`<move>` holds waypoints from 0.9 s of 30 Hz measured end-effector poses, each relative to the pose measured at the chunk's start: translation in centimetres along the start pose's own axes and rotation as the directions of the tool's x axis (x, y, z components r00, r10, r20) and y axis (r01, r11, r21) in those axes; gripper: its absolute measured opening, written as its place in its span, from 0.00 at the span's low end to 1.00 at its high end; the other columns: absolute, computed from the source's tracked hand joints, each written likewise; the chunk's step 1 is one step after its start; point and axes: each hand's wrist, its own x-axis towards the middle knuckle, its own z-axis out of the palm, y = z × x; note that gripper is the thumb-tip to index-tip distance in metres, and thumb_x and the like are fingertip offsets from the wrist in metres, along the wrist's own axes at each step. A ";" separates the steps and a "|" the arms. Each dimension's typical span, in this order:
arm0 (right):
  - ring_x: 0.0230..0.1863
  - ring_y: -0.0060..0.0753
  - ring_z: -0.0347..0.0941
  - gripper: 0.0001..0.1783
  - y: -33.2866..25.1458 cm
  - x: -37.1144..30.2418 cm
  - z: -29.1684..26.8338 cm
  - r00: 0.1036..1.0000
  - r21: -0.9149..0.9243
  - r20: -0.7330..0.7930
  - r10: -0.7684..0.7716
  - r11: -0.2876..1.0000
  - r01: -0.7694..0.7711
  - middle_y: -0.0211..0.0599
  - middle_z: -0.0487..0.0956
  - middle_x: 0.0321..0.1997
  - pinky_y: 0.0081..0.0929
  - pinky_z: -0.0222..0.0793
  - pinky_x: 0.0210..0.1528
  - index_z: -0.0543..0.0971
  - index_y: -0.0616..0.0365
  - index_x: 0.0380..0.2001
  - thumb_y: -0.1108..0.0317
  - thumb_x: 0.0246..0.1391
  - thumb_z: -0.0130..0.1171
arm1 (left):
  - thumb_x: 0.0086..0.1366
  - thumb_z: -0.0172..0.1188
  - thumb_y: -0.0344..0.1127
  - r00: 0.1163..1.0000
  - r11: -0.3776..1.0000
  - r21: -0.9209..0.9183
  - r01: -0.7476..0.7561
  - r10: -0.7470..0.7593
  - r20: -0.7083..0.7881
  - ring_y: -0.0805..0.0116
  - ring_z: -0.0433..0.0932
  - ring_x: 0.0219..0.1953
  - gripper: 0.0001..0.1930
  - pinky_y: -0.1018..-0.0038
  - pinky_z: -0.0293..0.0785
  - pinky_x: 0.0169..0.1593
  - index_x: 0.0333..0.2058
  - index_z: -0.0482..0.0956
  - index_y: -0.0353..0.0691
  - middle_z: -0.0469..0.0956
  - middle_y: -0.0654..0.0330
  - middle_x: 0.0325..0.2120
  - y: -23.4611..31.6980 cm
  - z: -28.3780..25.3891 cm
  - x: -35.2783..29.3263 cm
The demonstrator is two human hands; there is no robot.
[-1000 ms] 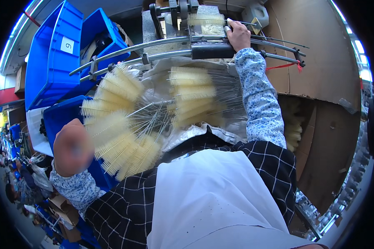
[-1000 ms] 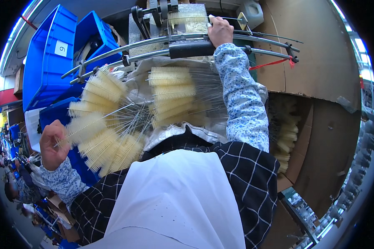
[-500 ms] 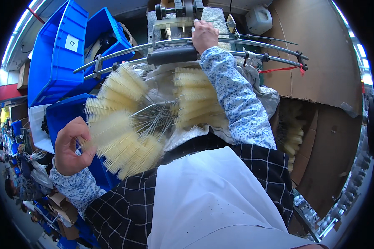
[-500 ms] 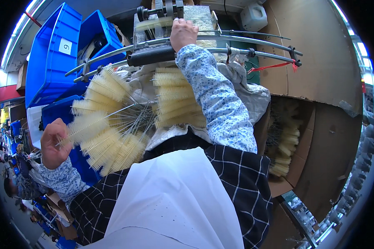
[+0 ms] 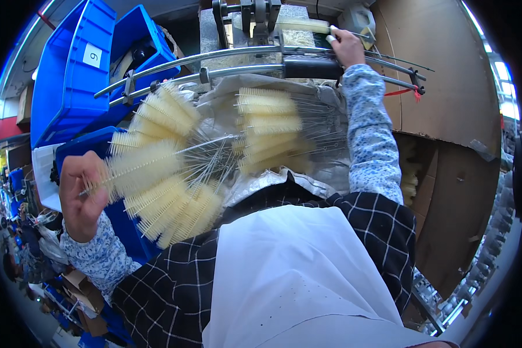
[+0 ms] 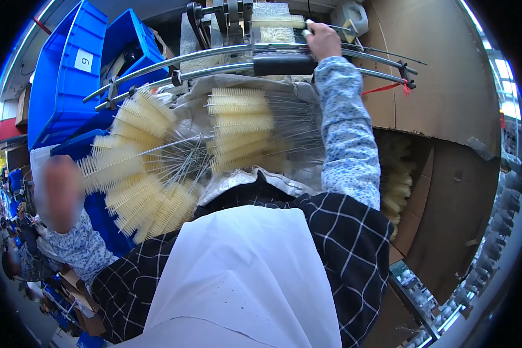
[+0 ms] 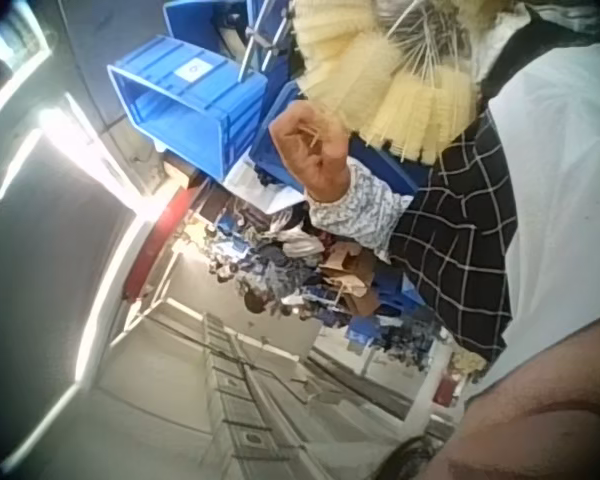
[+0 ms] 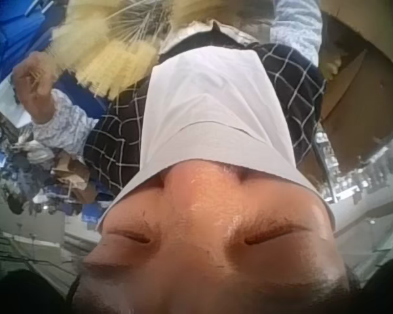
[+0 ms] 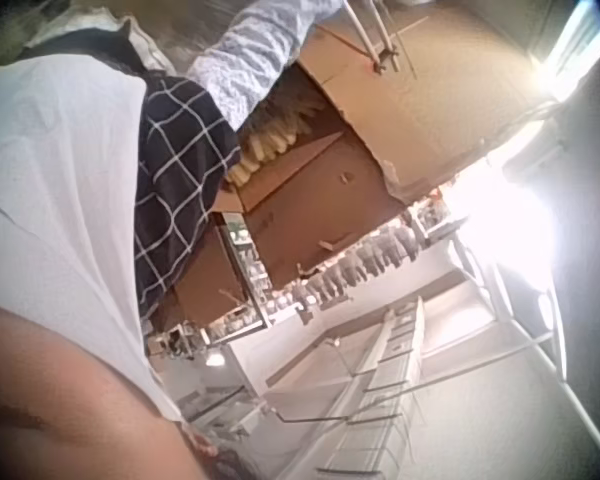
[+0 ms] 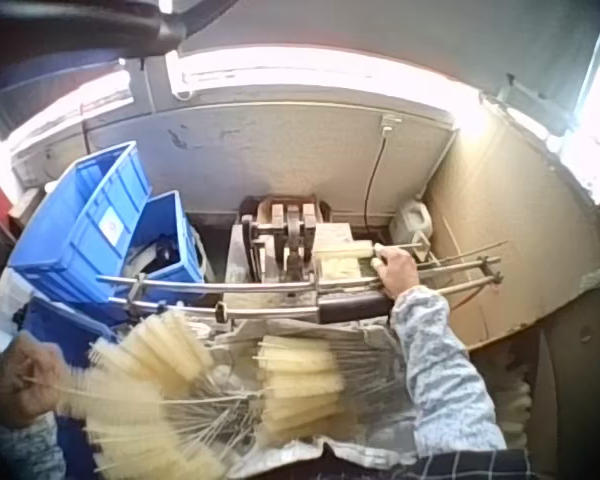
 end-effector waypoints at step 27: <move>0.48 0.26 0.65 0.18 -20.4 -11.8 -11.3 0.589 0.872 0.479 -0.651 0.279 -0.402 0.38 0.70 0.44 0.24 0.62 0.51 0.66 0.64 0.48 0.79 0.52 0.48 | 0.54 0.60 0.34 0.956 0.991 -0.099 0.088 -0.057 0.287 0.68 0.69 0.41 0.25 0.74 0.67 0.44 0.48 0.60 0.37 0.65 0.56 0.42 -0.5 7.0 3.9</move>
